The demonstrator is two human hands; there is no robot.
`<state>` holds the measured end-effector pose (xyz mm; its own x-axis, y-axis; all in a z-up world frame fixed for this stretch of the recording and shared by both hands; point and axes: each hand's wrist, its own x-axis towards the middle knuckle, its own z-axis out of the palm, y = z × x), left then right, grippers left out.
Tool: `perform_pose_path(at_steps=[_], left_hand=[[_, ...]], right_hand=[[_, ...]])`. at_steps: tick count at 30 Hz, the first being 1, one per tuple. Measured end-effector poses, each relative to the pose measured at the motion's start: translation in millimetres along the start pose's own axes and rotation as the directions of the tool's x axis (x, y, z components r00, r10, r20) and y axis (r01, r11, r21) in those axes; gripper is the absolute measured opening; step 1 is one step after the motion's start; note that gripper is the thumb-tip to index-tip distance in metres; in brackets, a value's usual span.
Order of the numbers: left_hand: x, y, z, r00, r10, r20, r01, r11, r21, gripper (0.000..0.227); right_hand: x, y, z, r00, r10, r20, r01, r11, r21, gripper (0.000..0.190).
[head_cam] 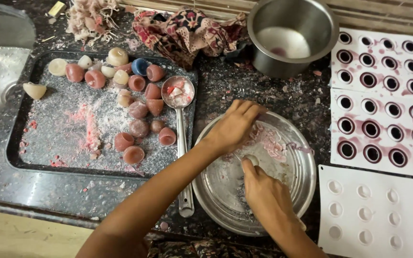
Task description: Shaving and preparing small wax pieces for melting and molding.
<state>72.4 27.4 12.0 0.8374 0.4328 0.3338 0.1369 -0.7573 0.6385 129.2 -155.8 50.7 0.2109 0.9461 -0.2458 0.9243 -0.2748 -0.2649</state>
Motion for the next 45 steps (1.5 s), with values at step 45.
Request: perform_pose_path(at_steps=[45], left_hand=[[-66.1, 15.4, -40.1, 0.996, 0.038, 0.082, -0.042, 0.998, 0.052, 0.031]], right_hand=[[22.6, 28.7, 11.4, 0.789, 0.018, 0.614, -0.392, 0.785, 0.481, 0.033]])
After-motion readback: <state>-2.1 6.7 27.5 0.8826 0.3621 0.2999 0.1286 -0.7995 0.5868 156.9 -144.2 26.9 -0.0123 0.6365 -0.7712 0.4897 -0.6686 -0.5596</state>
